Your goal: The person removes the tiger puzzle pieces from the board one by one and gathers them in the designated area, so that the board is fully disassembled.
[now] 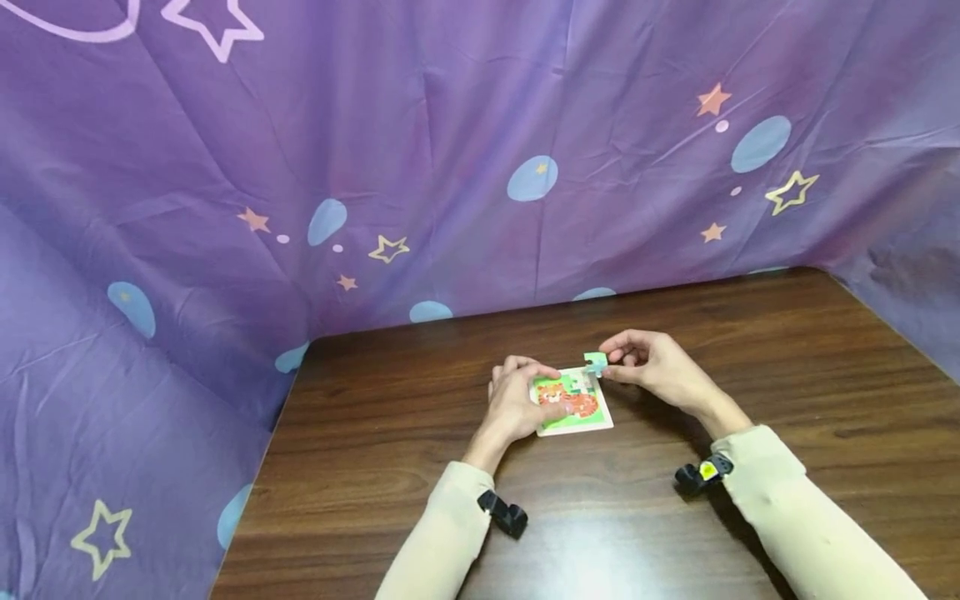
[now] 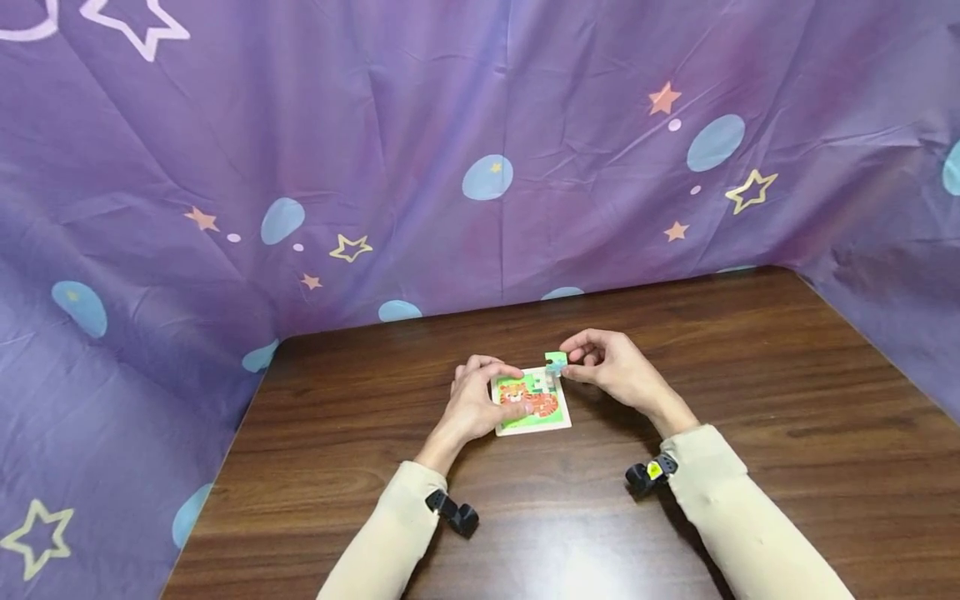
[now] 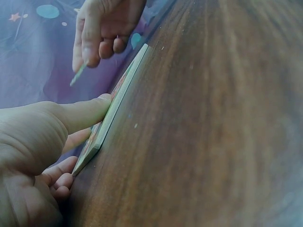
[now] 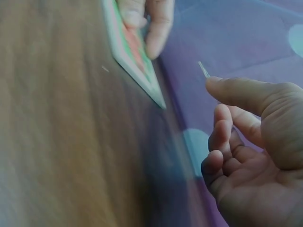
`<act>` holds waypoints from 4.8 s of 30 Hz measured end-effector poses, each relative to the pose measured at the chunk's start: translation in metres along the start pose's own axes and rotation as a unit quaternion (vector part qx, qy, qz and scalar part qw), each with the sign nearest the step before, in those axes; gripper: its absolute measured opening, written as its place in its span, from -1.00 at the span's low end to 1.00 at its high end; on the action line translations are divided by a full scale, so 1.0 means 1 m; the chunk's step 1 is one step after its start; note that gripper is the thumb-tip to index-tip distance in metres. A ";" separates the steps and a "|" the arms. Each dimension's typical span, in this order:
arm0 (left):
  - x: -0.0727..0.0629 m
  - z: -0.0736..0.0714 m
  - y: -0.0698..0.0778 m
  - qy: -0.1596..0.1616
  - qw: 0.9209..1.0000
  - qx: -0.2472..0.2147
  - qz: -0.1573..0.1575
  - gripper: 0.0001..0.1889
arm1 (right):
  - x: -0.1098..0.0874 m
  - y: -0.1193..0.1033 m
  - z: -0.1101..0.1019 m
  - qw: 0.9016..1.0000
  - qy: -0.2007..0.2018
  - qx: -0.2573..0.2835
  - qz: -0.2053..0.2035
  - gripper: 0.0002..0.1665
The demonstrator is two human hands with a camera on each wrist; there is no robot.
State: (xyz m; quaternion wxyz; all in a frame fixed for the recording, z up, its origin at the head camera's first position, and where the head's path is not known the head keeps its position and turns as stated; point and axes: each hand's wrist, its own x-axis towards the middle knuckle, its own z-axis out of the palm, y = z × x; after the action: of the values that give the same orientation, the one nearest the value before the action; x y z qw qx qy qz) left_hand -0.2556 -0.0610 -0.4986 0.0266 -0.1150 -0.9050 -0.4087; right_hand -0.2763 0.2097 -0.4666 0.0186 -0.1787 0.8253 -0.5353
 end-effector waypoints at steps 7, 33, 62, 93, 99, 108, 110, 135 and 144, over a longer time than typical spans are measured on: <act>-0.003 -0.007 0.007 -0.008 1.000 0.019 0.004 -0.45 | -0.007 -0.002 -0.032 1.000 0.022 -0.022 0.001 -0.59; -0.001 -0.003 0.004 -0.009 1.000 0.015 -0.013 -0.43 | -0.053 0.052 -0.115 0.993 0.052 -0.100 0.027 -0.63; 0.002 0.000 -0.004 0.006 1.000 0.003 0.007 -0.43 | -0.053 0.064 -0.101 0.987 0.038 -0.155 0.029 -0.68; 0.002 0.000 -0.002 -0.005 1.000 0.007 -0.009 -0.42 | -0.052 0.054 -0.105 0.991 0.064 -0.109 0.038 -0.53; 0.001 0.004 -0.003 -0.007 1.000 0.016 -0.003 -0.42 | -0.049 0.031 -0.104 0.992 0.076 -0.096 0.005 -0.61; -0.001 -0.002 0.003 -0.010 1.000 0.019 -0.003 -0.43 | -0.041 -0.019 -0.092 0.994 0.073 -0.084 -0.013 -0.57; -0.002 -0.003 0.003 -0.011 1.000 0.021 -0.006 -0.43 | -0.040 -0.027 -0.090 0.995 0.066 -0.080 -0.014 -0.57; 0.000 0.002 -0.005 0.001 1.000 0.009 0.000 -0.42 | -0.013 -0.023 -0.007 0.998 -0.049 0.049 0.009 -0.36; -0.003 -0.005 0.003 -0.005 1.000 0.018 0.005 -0.45 | -0.011 -0.007 0.010 0.996 -0.073 0.045 0.026 -0.33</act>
State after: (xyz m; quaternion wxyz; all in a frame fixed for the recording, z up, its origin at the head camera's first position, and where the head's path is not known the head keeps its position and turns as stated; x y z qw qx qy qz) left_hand -0.2517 -0.0631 -0.4935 0.0265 -0.1214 -0.9115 -0.3920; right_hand -0.2617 0.2015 -0.4661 0.1013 -0.1948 0.8009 -0.5570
